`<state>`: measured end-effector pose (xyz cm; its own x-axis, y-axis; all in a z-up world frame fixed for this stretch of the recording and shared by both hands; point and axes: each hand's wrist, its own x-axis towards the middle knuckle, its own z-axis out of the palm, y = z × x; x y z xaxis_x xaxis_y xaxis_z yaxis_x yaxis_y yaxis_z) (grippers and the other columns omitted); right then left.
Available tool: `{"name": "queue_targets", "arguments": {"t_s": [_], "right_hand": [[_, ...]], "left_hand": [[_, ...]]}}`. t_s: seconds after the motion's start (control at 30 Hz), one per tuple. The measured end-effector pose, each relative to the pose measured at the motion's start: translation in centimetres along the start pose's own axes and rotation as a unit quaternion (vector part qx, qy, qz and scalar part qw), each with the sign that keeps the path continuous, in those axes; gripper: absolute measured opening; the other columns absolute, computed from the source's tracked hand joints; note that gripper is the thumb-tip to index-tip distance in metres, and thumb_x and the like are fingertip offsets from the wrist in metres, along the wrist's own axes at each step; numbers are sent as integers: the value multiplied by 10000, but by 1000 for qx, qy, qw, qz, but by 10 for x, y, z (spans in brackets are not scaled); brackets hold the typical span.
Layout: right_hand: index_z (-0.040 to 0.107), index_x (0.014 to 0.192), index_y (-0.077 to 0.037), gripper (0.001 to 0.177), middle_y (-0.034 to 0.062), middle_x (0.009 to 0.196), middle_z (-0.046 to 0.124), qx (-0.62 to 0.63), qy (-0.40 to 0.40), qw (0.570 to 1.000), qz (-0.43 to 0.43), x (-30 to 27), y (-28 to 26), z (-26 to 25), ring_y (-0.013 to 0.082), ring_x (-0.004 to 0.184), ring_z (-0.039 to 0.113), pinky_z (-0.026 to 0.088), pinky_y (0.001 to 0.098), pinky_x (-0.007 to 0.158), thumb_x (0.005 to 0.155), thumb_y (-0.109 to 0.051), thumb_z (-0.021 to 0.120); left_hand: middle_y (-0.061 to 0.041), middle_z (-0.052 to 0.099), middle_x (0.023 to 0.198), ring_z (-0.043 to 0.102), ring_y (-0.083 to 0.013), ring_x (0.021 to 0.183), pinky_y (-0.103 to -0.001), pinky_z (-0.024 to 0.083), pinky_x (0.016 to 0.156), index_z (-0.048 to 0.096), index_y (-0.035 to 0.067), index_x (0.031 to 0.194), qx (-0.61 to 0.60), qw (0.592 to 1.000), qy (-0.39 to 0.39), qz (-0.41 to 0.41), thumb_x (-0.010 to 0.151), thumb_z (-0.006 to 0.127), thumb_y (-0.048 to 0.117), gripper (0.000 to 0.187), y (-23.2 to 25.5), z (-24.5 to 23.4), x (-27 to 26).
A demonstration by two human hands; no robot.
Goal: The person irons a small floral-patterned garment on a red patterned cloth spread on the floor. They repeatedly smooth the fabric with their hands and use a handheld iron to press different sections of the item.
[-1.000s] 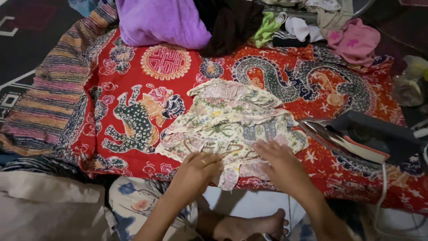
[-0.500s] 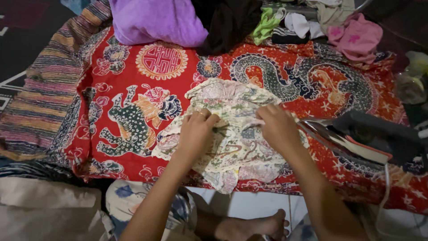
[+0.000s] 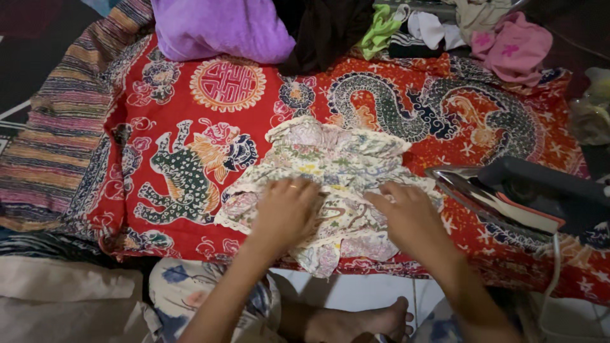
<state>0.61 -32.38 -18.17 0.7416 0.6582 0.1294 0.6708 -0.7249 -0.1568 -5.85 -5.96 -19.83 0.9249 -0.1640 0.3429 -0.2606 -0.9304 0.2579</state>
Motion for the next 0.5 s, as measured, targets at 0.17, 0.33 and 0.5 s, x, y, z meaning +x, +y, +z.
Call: {"name": "queue_targets", "arguments": {"t_s": [0.17,0.33,0.5], "right_hand": [[697,1261,-161,481,67,1246,675,-5,30,999,24,1,-1,-9,295,1189,620,372,564,1067,829,-3,554],[686,1289,-147,260,46,1338,695,136,72,977,151,52,30,-16,246,1269,601,457,462,1130,1071,-223,566],[525,1458,-84,736,185,1409,557,86,24,987,136,118,21,-24,418,1346,436,279,628,1086,795,-278,777]], "left_hand": [[-96,649,1145,574,-296,1122,-510,406,979,703,146,1122,-129,989,-69,-14,934,637,333,274,26,-1,14],[-89,679,1118,620,-295,1076,-478,478,994,682,122,1127,-128,980,-17,-154,889,689,294,295,-13,2,56],[-197,683,984,645,-440,1042,-787,339,923,677,40,1110,132,961,241,7,551,816,547,768,-54,6,107]]}}
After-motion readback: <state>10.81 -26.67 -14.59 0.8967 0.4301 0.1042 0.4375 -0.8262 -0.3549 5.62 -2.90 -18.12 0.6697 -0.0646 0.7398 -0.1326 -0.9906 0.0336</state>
